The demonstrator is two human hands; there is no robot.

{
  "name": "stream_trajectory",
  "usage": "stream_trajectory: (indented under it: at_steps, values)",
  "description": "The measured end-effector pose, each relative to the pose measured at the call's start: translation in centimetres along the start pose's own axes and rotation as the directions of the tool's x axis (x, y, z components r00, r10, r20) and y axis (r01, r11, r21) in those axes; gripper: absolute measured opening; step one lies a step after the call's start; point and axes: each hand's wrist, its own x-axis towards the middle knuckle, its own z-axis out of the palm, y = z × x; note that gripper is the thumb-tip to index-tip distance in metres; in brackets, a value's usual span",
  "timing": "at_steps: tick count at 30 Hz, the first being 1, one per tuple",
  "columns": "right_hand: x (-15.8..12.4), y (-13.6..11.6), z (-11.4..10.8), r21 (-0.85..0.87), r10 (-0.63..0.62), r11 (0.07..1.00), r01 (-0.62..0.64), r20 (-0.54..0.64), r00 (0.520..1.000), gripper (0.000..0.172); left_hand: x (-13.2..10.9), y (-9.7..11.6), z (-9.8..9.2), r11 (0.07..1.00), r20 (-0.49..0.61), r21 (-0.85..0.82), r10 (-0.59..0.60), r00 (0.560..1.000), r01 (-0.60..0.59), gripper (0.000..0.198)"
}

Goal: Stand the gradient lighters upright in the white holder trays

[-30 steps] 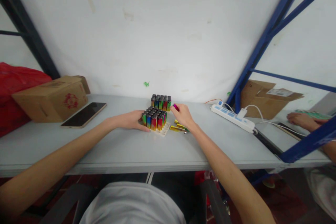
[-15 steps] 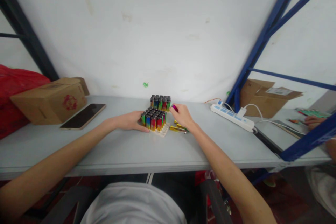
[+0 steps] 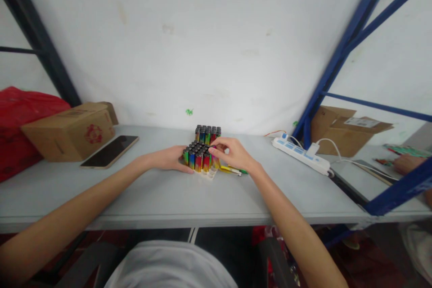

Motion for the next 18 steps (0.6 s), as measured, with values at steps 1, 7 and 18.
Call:
stream_trajectory:
  at_steps: [1,7,18]
  values:
    - [-0.1,-0.1,0.0,0.009,-0.009,1.0,0.009,0.035,0.999,0.034,0.0,-0.1,0.0,1.0,-0.001,0.011,-0.004,1.0,0.004,0.06]
    - [-0.3,-0.2,0.7,0.055,-0.02,0.998,0.013,0.125,0.992,0.032,0.0,-0.3,0.1,0.999,0.003,0.025,-0.028,1.0,0.028,0.062]
    - [-0.4,-0.8,1.1,-0.003,-0.001,1.0,0.002,0.211,0.977,0.031,0.0,-0.3,0.1,0.998,-0.012,0.03,-0.048,0.999,0.048,0.062]
